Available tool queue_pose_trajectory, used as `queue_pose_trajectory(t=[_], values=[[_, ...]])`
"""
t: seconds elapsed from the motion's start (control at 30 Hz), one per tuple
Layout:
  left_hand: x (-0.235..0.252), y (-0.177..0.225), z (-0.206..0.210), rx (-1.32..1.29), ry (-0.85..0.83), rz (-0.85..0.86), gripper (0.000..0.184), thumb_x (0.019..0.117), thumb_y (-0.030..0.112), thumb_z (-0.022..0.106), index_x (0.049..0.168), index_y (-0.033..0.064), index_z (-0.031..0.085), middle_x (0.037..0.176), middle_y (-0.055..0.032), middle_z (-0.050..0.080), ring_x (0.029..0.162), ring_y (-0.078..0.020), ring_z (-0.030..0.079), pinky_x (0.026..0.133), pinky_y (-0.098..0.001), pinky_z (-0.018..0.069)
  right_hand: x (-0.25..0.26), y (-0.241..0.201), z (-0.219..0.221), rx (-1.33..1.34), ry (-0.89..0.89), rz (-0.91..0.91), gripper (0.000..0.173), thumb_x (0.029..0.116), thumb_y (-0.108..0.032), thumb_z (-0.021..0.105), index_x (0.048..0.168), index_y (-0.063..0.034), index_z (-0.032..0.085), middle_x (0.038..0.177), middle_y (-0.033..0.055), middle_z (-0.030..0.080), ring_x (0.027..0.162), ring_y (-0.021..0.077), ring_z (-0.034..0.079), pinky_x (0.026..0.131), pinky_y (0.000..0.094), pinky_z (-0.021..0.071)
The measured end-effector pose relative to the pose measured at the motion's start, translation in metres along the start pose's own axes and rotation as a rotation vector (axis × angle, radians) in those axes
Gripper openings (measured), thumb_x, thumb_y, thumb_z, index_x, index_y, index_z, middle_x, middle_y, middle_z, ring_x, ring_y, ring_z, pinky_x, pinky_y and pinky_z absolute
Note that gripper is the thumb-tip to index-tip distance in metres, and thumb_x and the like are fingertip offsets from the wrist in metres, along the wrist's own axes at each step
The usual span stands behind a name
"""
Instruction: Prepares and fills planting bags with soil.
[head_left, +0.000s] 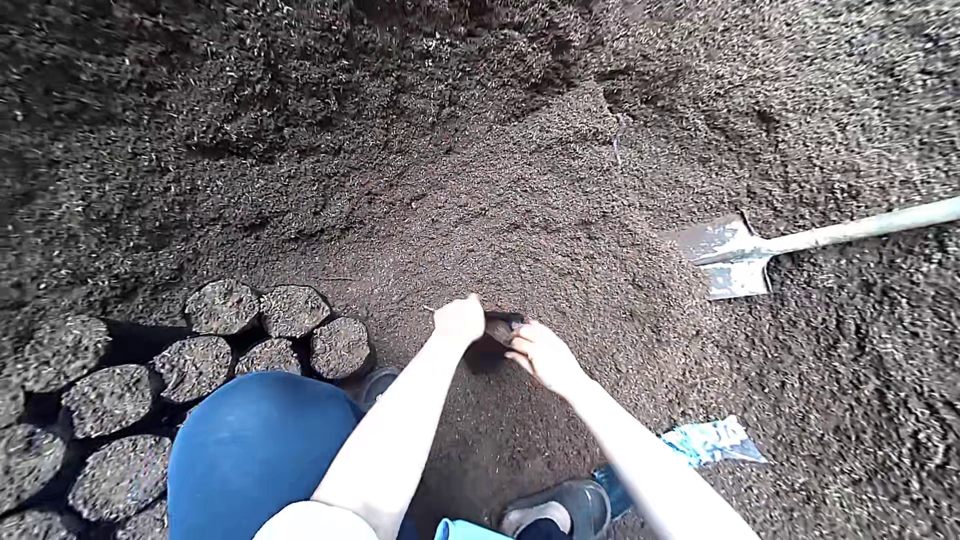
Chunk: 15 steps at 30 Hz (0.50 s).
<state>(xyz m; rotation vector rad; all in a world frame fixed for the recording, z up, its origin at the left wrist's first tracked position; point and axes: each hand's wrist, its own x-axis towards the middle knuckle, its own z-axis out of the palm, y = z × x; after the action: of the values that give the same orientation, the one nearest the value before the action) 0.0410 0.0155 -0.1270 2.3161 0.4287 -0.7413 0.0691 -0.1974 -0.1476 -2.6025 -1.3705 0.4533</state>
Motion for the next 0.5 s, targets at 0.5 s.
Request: queue_pose_trajectory(t=[0.5], values=[[0.006,0.002,0.029,0.282,-0.151,0.719,0.034,0.1100,0.017,0.046,0.140,0.0109,0.060,0.135,-0.0213,0.064,0.129,-0.0420,0.060,0.107,-0.0619,0.0453,-0.055,-0.062,-0.014,0.128,0.351,0.104,0.029,0.1000,-0.031,0.060,0.101,-0.0056,0.073,0.117,0.0169,0.068,0.115,0.0325,0.064,0.100,0.0421,0.0523]])
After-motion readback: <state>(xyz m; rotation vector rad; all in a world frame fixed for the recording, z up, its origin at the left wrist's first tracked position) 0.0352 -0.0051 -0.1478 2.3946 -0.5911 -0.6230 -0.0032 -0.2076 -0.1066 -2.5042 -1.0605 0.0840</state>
